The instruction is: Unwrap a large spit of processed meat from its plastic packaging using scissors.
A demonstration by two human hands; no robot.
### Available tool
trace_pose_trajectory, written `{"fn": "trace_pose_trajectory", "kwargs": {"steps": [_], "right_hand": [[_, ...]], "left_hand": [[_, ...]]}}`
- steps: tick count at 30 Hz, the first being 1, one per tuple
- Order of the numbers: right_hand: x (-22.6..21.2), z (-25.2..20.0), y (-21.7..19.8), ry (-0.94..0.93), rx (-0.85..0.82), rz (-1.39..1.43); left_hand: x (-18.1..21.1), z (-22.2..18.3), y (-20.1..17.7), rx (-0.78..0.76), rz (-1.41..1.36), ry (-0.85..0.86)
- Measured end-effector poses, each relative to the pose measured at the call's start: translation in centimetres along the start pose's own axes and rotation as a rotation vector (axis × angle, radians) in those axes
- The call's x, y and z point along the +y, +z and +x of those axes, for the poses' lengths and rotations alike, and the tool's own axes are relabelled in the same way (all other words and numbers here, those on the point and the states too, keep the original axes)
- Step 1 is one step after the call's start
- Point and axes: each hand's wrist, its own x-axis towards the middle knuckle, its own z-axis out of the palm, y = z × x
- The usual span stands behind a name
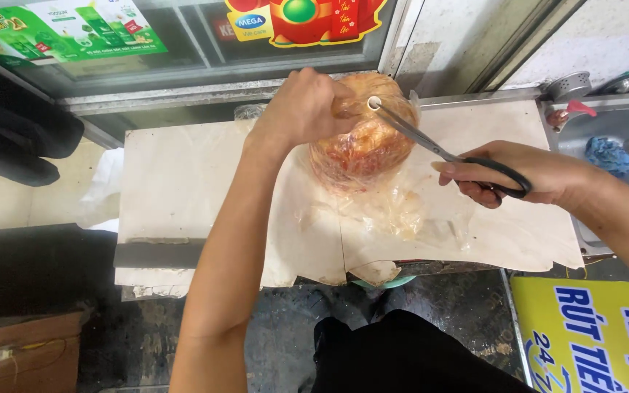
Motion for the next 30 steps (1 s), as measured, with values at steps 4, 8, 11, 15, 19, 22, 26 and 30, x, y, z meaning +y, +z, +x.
{"fn": "trace_pose_trajectory", "kwargs": {"steps": [4,8,11,15,19,22,26,30], "right_hand": [[-0.5,0.3,0.0,0.052,0.043,-0.008],[-1.4,0.3,0.0,0.06,0.109,-0.147],[-1.6,0.2,-0.4,0.112,0.168,-0.229],[-1.7,0.3,-1.2,0.115,0.176,-0.243],[-3.4,-0.2,-1.4,0.155,0.233,-0.417],[-3.2,0.2,-1.8,0.107,0.19,-0.412],[-1.7,1.1,-1.4,0.051,0.051,-0.045],[0.3,2.5,0.3,0.051,-0.144,0.387]], "left_hand": [[-0.6,0.2,-0.2,-0.042,0.004,0.003],[0.1,0.4,-1.1,-0.122,-0.022,-0.127],[-0.3,0.3,-1.2,-0.131,-0.004,-0.088],[-0.3,0.9,-0.9,-0.125,0.032,-0.016],[-0.7,1.4,0.7,-0.194,0.119,-0.039],[-1.1,1.2,3.0,-0.044,0.386,0.037],[-0.1,0.4,2.6,0.044,0.177,-0.137],[0.4,-0.7,3.3,0.166,0.059,-0.223]]}}
